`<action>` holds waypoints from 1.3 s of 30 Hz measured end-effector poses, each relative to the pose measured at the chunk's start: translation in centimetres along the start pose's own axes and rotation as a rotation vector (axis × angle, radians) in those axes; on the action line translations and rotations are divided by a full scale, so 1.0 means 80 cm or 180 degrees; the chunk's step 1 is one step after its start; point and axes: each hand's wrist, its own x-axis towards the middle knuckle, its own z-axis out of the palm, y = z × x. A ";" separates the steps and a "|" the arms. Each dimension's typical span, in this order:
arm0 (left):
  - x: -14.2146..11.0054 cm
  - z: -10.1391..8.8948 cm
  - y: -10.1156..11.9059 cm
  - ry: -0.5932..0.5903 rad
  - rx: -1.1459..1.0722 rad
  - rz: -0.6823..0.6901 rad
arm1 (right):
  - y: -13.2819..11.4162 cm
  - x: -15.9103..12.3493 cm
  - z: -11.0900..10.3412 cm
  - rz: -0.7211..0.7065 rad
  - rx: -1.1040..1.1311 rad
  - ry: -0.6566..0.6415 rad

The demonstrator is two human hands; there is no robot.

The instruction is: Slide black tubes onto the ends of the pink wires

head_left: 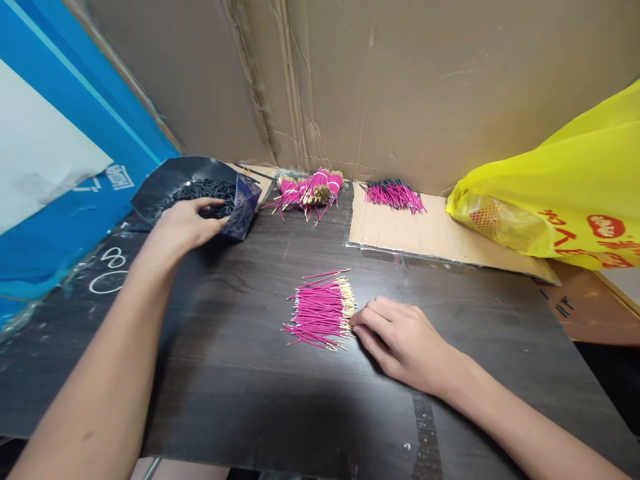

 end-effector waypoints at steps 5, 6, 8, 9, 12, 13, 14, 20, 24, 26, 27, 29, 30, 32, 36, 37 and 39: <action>0.006 0.004 -0.006 0.0089 -0.0088 0.0052 | 0.001 0.000 0.000 -0.0004 0.0000 0.0007; 0.008 0.006 -0.007 0.0111 -0.0107 0.0050 | 0.001 0.000 0.000 -0.0011 -0.0004 0.0012; 0.011 0.009 -0.010 0.0140 -0.0144 0.0050 | 0.001 0.000 0.000 -0.0032 0.0003 0.0028; 0.011 0.010 -0.011 0.0143 -0.0157 0.0053 | 0.001 0.000 0.000 -0.0040 0.0012 0.0031; 0.012 0.011 -0.013 0.0103 -0.0158 0.0048 | 0.001 0.000 0.000 -0.0039 0.0003 0.0015; 0.012 0.010 -0.013 0.0072 -0.0148 0.0046 | 0.001 0.000 0.000 -0.0038 -0.0014 0.0006; 0.012 0.009 -0.013 0.0023 -0.0139 0.0057 | 0.001 0.000 0.000 -0.0041 -0.0035 0.0004; 0.014 -0.003 -0.008 -0.0448 -0.0055 0.0191 | 0.001 0.000 -0.001 -0.0065 -0.0014 0.0002; 0.020 -0.009 -0.010 -0.0623 -0.0018 0.0228 | 0.001 0.000 0.000 -0.0077 0.0032 0.0020; 0.024 -0.012 -0.015 -0.0709 -0.0026 0.0271 | 0.001 -0.001 0.001 -0.0061 0.0088 0.0033; 0.026 -0.013 -0.017 -0.0764 -0.0034 0.0309 | 0.001 -0.001 0.002 -0.0046 0.0130 0.0036; 0.030 -0.015 -0.022 -0.0874 -0.0042 0.0417 | 0.000 -0.001 0.004 -0.0008 0.0230 0.0031; 0.033 -0.016 -0.024 -0.0922 -0.0038 0.0499 | 0.000 -0.001 0.006 0.0016 0.0273 0.0028; 0.041 -0.018 -0.025 -0.1020 0.0002 0.0674 | 0.000 -0.002 0.009 0.0070 0.0330 0.0023; 0.065 -0.024 -0.016 -0.1200 0.0126 0.0900 | -0.001 -0.002 0.013 0.0160 0.0384 -0.0018; 0.072 -0.025 -0.012 -0.1243 0.0145 0.0926 | -0.002 -0.002 0.014 0.0179 0.0388 -0.0037; 0.083 -0.026 -0.005 -0.1288 0.0134 0.0990 | -0.001 -0.002 0.016 0.0199 0.0392 -0.0039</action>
